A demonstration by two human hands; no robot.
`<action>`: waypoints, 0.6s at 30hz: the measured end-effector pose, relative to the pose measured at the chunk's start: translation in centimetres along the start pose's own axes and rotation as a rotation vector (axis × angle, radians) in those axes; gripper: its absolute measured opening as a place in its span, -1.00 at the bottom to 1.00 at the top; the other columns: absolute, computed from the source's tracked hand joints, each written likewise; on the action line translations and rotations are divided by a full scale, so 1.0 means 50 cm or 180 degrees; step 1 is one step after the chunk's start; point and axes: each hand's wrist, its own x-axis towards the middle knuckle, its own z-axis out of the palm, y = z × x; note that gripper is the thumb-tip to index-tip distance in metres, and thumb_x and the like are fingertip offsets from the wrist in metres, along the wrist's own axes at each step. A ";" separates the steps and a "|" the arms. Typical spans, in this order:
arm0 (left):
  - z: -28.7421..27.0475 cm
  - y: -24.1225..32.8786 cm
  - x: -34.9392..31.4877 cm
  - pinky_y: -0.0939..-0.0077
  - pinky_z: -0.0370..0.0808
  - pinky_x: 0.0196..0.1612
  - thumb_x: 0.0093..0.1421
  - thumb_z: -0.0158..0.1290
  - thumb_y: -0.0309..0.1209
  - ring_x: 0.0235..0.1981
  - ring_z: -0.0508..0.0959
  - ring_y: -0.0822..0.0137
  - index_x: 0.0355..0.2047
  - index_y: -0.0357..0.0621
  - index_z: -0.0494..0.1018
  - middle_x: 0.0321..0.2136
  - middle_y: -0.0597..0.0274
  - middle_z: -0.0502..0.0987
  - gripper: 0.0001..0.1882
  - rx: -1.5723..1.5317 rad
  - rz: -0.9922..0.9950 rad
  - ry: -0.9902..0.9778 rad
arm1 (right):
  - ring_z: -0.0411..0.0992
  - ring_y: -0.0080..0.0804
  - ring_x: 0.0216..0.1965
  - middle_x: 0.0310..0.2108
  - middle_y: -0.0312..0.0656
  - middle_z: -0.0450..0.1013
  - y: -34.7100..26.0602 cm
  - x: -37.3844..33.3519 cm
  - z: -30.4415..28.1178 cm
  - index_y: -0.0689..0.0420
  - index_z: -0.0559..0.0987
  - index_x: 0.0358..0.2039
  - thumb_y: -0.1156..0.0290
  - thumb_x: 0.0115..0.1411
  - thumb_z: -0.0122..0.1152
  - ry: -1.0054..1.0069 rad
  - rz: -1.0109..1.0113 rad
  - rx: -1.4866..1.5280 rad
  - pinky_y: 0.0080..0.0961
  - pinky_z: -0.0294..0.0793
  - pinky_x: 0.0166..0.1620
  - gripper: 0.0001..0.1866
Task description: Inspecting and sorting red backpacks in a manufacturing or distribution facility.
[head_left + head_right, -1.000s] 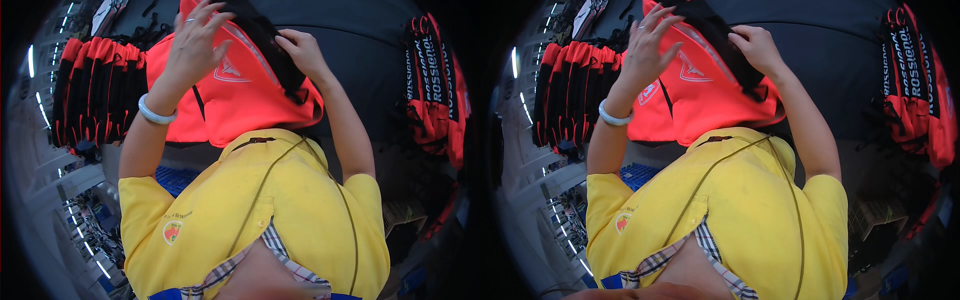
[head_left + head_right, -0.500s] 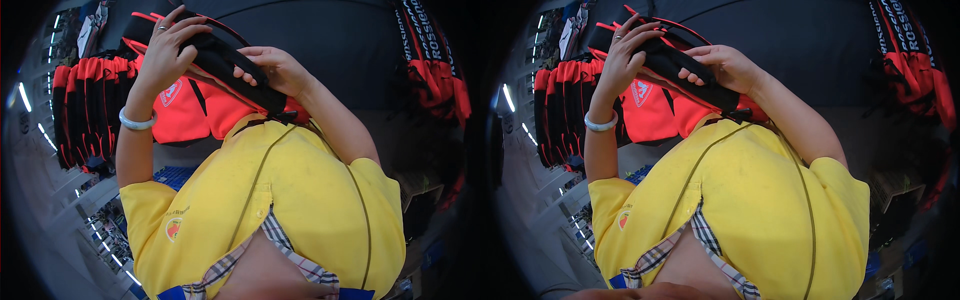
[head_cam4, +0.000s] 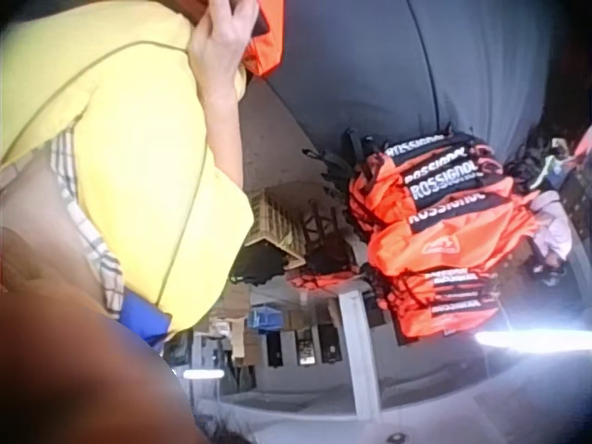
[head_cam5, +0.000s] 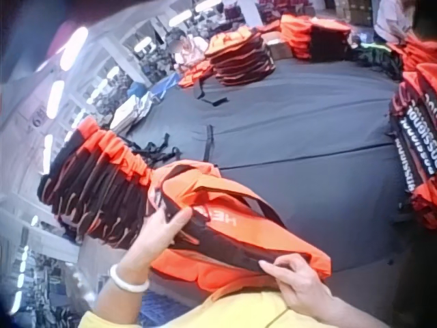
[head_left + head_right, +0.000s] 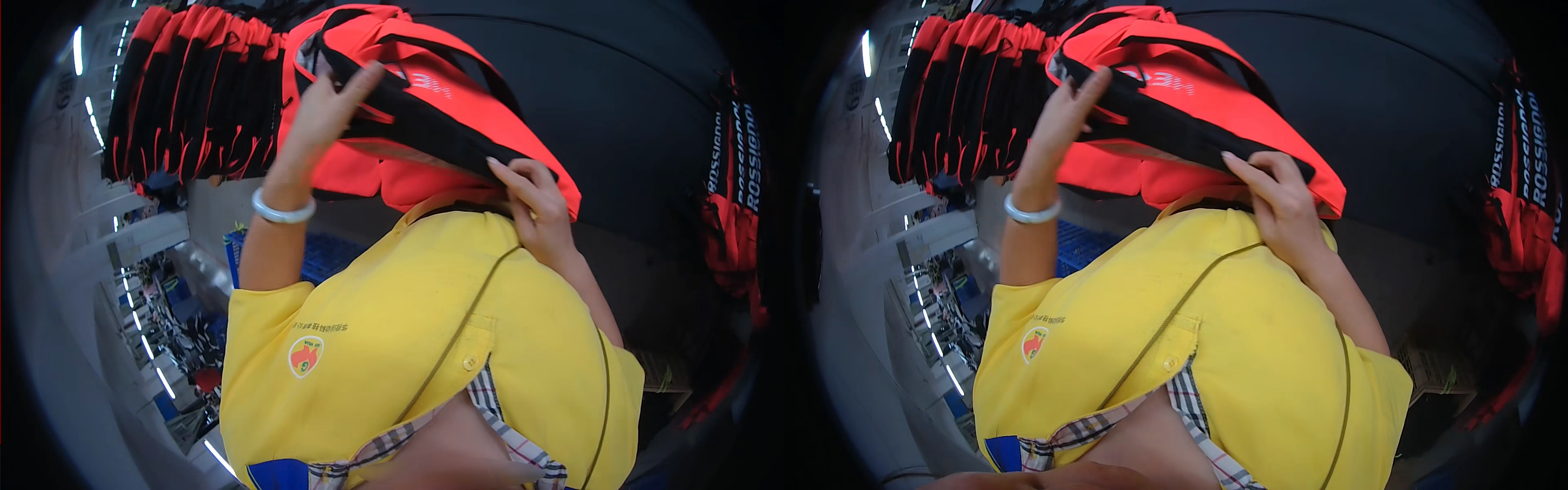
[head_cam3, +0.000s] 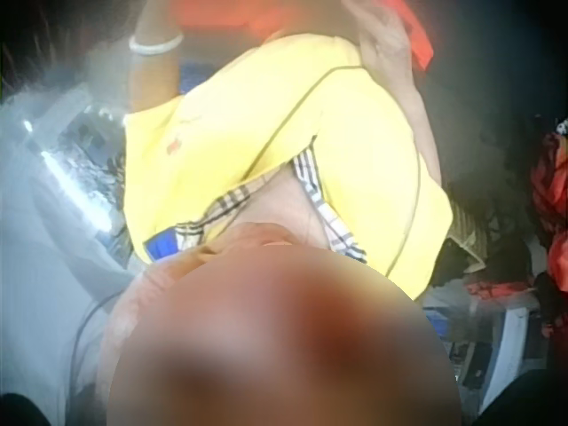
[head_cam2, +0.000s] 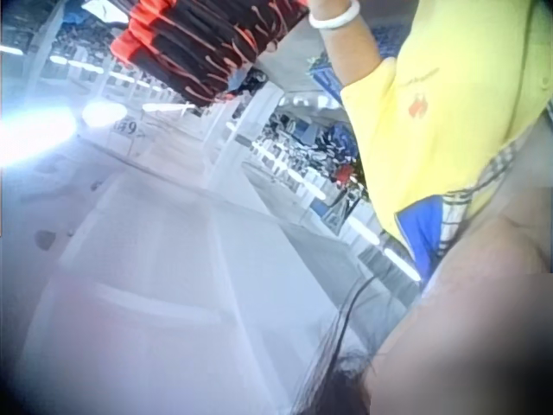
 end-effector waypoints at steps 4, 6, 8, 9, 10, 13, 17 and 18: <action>0.046 -0.021 -0.058 0.65 0.41 -0.26 0.24 0.17 -0.11 -0.27 0.56 0.52 -0.21 -0.16 0.54 -0.34 0.35 0.60 -0.64 -0.1628 -0.0612 -0.0248 | 0.44 -0.28 -0.20 -0.23 -0.12 0.41 0.003 -0.025 -0.010 0.10 0.60 0.01 0.78 0.11 0.09 -0.0105 0.0214 0.0189 -0.50 0.42 -0.22 -0.53; 0.052 -0.055 -0.075 0.62 0.45 -0.23 0.24 0.17 -0.21 -0.28 0.58 0.50 -0.20 -0.20 0.54 -0.34 0.31 0.61 -0.70 -0.2167 -0.0578 -0.0376 | 0.44 -0.29 -0.21 -0.22 -0.13 0.44 0.006 -0.030 -0.016 0.12 0.60 -0.01 0.79 0.11 0.07 -0.0187 0.0313 0.0362 -0.53 0.40 -0.23 -0.55; 0.057 -0.080 -0.095 0.60 0.48 -0.19 0.24 0.17 -0.31 -0.30 0.60 0.48 -0.19 -0.25 0.53 -0.33 0.27 0.62 -0.75 -0.2683 -0.0518 -0.0483 | 0.45 -0.31 -0.22 -0.24 -0.13 0.46 0.015 -0.049 -0.031 0.15 0.61 -0.05 0.79 0.12 0.06 -0.0210 0.0354 0.0390 -0.55 0.39 -0.23 -0.58; 0.060 -0.088 -0.108 0.60 0.48 -0.21 0.25 0.16 -0.33 -0.30 0.60 0.49 -0.18 -0.25 0.52 -0.33 0.27 0.62 -0.76 -0.2772 -0.0502 -0.0453 | 0.45 -0.32 -0.24 -0.26 -0.13 0.48 0.016 -0.054 -0.033 0.18 0.61 -0.08 0.79 0.12 0.06 -0.0210 0.0392 0.0436 -0.56 0.39 -0.23 -0.61; 0.064 -0.090 -0.122 0.60 0.47 -0.22 0.25 0.15 -0.35 -0.30 0.59 0.50 -0.17 -0.26 0.52 -0.32 0.27 0.62 -0.76 -0.2859 -0.0480 -0.0419 | 0.45 -0.32 -0.24 -0.26 -0.13 0.48 0.015 -0.053 -0.032 0.18 0.61 -0.08 0.79 0.12 0.06 -0.0227 0.0371 0.0436 -0.56 0.39 -0.23 -0.61; 0.070 -0.080 -0.142 0.65 0.43 -0.28 0.26 0.15 -0.36 -0.34 0.54 0.54 -0.14 -0.22 0.49 -0.33 0.32 0.59 -0.77 -0.2936 -0.0424 -0.0337 | 0.47 -0.35 -0.27 -0.37 -0.13 0.51 -0.007 -0.050 -0.037 0.25 0.60 -0.18 0.77 0.15 0.05 -0.0068 0.0693 0.0444 -0.57 0.41 -0.21 -0.73; 0.068 -0.108 -0.145 0.67 0.41 -0.30 0.27 0.14 -0.37 -0.37 0.50 0.57 -0.12 -0.18 0.48 -0.34 0.35 0.57 -0.78 -0.2680 -0.0284 -0.0521 | 0.47 -0.30 -0.21 -0.23 -0.11 0.50 -0.025 -0.030 -0.006 0.23 0.60 -0.20 0.70 0.16 0.11 0.0418 0.0790 0.0139 -0.51 0.42 -0.13 -0.78; 0.066 -0.107 -0.145 0.67 0.41 -0.30 0.27 0.14 -0.37 -0.37 0.50 0.57 -0.12 -0.18 0.48 -0.34 0.35 0.57 -0.78 -0.2708 -0.0261 -0.0506 | 0.47 -0.30 -0.21 -0.23 -0.11 0.50 -0.029 -0.019 -0.004 0.23 0.60 -0.20 0.70 0.16 0.11 0.0406 0.0763 0.0113 -0.51 0.42 -0.13 -0.78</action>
